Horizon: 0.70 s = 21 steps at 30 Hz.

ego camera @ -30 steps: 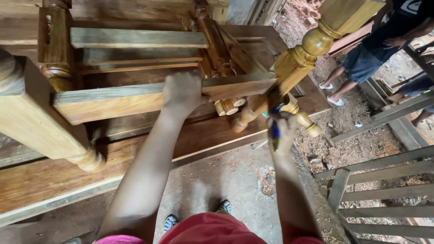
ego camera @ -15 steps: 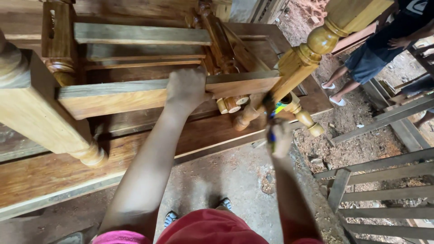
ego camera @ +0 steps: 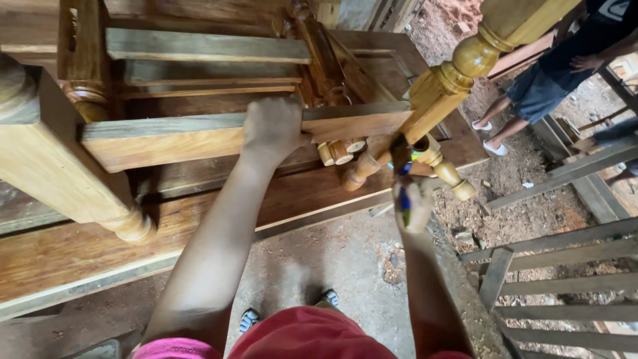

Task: The person applies a dark wood stain to a wooden bed frame using a paintbrush. They repeatedly dip the brush into a can of stain and coat the turned legs and horizontal slats of the frame.

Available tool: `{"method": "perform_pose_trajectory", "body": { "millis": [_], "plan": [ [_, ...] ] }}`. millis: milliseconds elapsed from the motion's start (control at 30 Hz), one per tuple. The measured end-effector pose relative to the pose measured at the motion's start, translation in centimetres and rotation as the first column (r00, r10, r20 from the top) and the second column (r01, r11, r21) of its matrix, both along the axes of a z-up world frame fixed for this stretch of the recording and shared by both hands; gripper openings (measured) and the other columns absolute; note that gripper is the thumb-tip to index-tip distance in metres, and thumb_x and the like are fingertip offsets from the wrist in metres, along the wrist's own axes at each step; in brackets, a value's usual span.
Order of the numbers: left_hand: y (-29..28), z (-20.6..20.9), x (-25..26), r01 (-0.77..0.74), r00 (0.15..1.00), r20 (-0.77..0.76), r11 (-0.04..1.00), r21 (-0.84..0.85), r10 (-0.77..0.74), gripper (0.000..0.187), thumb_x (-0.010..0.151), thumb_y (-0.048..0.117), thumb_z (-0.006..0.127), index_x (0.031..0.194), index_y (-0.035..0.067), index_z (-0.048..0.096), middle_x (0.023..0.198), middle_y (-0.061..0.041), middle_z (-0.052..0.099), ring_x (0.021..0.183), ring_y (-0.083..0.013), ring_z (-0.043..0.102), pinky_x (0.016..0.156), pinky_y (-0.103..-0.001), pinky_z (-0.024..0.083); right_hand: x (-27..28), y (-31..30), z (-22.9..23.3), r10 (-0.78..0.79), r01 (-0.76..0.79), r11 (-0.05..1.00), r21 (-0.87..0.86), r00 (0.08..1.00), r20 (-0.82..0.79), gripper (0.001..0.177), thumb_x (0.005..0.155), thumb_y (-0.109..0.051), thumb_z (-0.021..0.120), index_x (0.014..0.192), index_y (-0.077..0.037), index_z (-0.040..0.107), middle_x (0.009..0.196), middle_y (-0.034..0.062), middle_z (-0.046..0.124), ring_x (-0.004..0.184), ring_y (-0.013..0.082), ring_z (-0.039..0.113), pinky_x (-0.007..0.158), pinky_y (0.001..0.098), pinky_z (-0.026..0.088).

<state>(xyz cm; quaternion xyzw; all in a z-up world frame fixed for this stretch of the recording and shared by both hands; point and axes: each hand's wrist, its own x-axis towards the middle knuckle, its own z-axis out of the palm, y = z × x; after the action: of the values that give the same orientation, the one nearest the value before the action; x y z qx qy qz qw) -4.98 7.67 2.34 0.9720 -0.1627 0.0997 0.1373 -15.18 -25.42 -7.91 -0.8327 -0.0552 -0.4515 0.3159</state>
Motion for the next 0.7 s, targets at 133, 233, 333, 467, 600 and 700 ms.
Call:
{"method": "perform_pose_trajectory", "body": {
  "millis": [133,233,333,467,600,700],
  "plan": [
    [0.3,0.6,-0.9,-0.003,1.0,-0.029,0.999,0.055,0.004,0.061,0.07,0.052,0.085,0.108,0.007,0.071,0.087,-0.012,0.076,0.085,-0.0363,0.077,0.066,-0.053,0.061,0.1,3.2,7.1,0.288,-0.423,0.508,0.75,0.905,0.315,0.021,0.088,0.001,0.065,0.082,-0.016,0.053,0.078,0.001,0.054,0.07,0.0174,0.057,0.071,0.0324,0.058],
    [0.4,0.7,-0.7,-0.005,1.0,-0.019,1.0,0.03,0.005,0.059,0.07,0.053,0.085,0.107,0.008,0.073,0.085,-0.011,0.076,0.083,-0.0367,0.077,0.064,-0.054,0.061,0.9,-0.3,8.3,0.114,-0.238,0.935,0.262,0.903,0.415,0.02,0.089,0.002,0.073,0.082,-0.007,0.056,0.089,0.0102,0.056,0.075,0.0255,0.056,0.072,0.038,0.055],
    [0.6,1.3,-1.0,-0.004,1.0,-0.026,1.0,0.013,0.005,0.059,0.072,0.053,0.084,0.108,0.008,0.073,0.087,-0.011,0.076,0.085,-0.0366,0.077,0.065,-0.053,0.061,1.8,-3.1,6.3,0.103,0.103,0.917,-0.386,0.872,0.478,0.025,0.096,-0.007,0.079,0.083,-0.003,0.058,0.102,0.0119,0.058,0.085,0.0248,0.059,0.073,0.0347,0.054],
    [0.7,0.7,-0.5,0.008,0.998,-0.065,1.0,0.009,-0.008,0.062,0.072,0.053,0.084,0.113,0.008,0.071,0.09,-0.011,0.075,0.088,-0.0365,0.076,0.067,-0.055,0.061,1.8,-0.6,3.3,0.095,-0.15,0.962,0.227,0.967,0.237,0.025,0.08,0.017,0.082,0.1,0.006,0.072,0.096,0.02,0.067,0.082,0.0276,0.072,0.08,0.0372,0.06],
    [0.5,1.2,-0.7,-0.009,0.999,-0.049,1.0,0.026,0.011,0.061,0.073,0.051,0.085,0.112,0.007,0.071,0.09,-0.012,0.076,0.087,-0.0365,0.076,0.066,-0.053,0.061,0.9,-2.0,3.9,0.12,-0.082,0.958,-0.276,0.985,0.124,0.01,0.088,0.008,0.081,0.093,0.001,0.076,0.098,0.0167,0.07,0.085,0.0353,0.071,0.082,0.0419,0.06],
    [0.6,1.2,-0.9,-0.017,0.999,-0.046,0.999,0.033,0.019,0.058,0.07,0.049,0.087,0.11,0.01,0.071,0.089,-0.008,0.076,0.087,-0.0345,0.076,0.066,-0.052,0.062,1.0,-2.8,3.6,0.144,-0.049,0.884,-0.465,0.975,0.17,0.007,0.088,0.001,0.079,0.091,-0.006,0.078,0.103,0.0114,0.072,0.086,0.0339,0.072,0.076,0.0435,0.06]
  ]
}}
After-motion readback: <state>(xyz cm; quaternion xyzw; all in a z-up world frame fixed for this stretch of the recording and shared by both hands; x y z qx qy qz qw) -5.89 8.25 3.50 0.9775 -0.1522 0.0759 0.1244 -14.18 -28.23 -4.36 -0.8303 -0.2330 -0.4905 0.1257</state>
